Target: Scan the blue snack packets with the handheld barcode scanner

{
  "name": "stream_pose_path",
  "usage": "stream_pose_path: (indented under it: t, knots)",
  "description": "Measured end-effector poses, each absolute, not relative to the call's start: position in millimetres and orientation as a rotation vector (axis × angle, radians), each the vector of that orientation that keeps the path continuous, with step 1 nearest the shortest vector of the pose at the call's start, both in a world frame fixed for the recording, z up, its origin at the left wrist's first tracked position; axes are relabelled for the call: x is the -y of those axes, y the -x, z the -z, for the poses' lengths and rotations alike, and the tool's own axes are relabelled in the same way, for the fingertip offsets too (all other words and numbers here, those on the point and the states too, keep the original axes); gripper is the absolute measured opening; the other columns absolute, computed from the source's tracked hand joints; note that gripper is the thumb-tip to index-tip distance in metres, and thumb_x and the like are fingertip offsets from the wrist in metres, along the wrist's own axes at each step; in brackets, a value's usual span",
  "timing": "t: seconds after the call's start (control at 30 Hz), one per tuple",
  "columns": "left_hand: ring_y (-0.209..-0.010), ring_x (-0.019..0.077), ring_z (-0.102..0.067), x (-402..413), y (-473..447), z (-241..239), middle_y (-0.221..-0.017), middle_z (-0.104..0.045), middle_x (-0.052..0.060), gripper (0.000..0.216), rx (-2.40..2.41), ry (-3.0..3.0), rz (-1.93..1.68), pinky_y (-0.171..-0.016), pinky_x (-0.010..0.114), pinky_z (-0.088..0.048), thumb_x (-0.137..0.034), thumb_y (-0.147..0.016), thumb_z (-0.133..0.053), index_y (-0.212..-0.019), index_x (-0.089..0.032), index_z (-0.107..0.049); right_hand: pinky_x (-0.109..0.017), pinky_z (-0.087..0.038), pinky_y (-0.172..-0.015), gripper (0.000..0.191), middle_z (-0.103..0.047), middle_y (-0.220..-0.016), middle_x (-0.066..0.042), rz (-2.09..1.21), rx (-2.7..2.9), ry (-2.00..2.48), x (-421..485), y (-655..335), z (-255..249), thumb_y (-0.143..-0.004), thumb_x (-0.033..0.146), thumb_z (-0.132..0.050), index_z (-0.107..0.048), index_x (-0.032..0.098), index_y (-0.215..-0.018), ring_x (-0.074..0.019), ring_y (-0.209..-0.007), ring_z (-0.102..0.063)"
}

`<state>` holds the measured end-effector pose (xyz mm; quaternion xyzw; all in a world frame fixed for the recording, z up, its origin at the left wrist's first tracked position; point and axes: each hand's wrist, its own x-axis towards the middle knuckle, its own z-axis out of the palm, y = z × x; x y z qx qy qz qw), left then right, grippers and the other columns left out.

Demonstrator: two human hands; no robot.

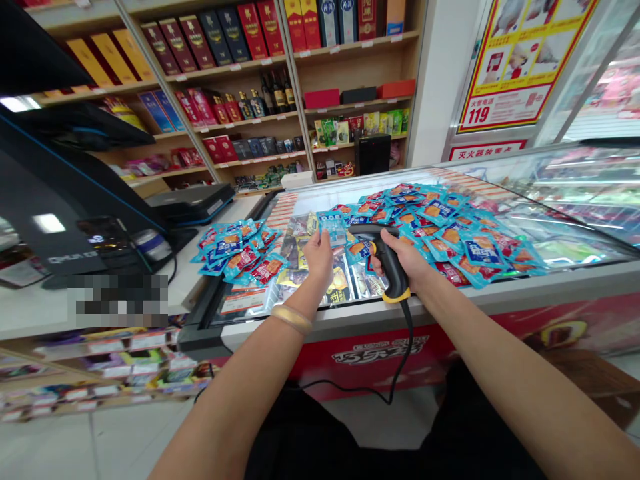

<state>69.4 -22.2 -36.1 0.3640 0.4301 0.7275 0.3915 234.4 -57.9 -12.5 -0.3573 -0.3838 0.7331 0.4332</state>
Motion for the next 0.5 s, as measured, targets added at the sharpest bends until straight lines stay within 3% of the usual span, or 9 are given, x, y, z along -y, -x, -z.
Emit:
stream_pose_path:
  t: [0.27,0.4,0.5]
  knots:
    - [-0.079,0.0176,-0.067,29,-55,28,-0.084,-0.071,0.002,0.021,-1.186,-1.016,-1.789,-0.073,0.035,-0.059,-0.029,-0.078,-0.062,-0.093,-0.018,-0.071,-0.021,-0.042,-0.043,0.04,-0.055,-0.052,-0.001,-1.796,0.903,0.762,63,-229,7,-0.081,0.057,-0.058,-0.057,0.018,-0.072,-0.0117,-0.045,-0.05]
    - [-0.107,0.0252,-0.064,42,1,11,-0.095,-0.074,0.005,0.022,-1.525,-1.533,-1.925,-0.099,0.039,-0.047,-0.031,-0.078,-0.062,-0.092,-0.02,-0.075,-0.021,-0.041,-0.043,0.042,-0.054,-0.052,-0.001,-1.848,0.893,0.69,65,-201,-1,-0.083,0.059,-0.056,-0.057,0.018,-0.07,-0.0107,-0.044,-0.048]
    - [-0.112,0.0247,-0.062,55,60,-4,-0.112,-0.072,0.005,0.032,-1.933,-1.858,-1.775,-0.104,0.039,-0.042,-0.034,-0.087,-0.05,-0.109,-0.024,-0.071,-0.02,-0.04,-0.042,0.045,-0.054,-0.052,0.0,-1.926,0.922,0.63,63,-165,-7,-0.086,0.059,-0.052,-0.058,0.017,-0.07,-0.0093,-0.043,-0.047]
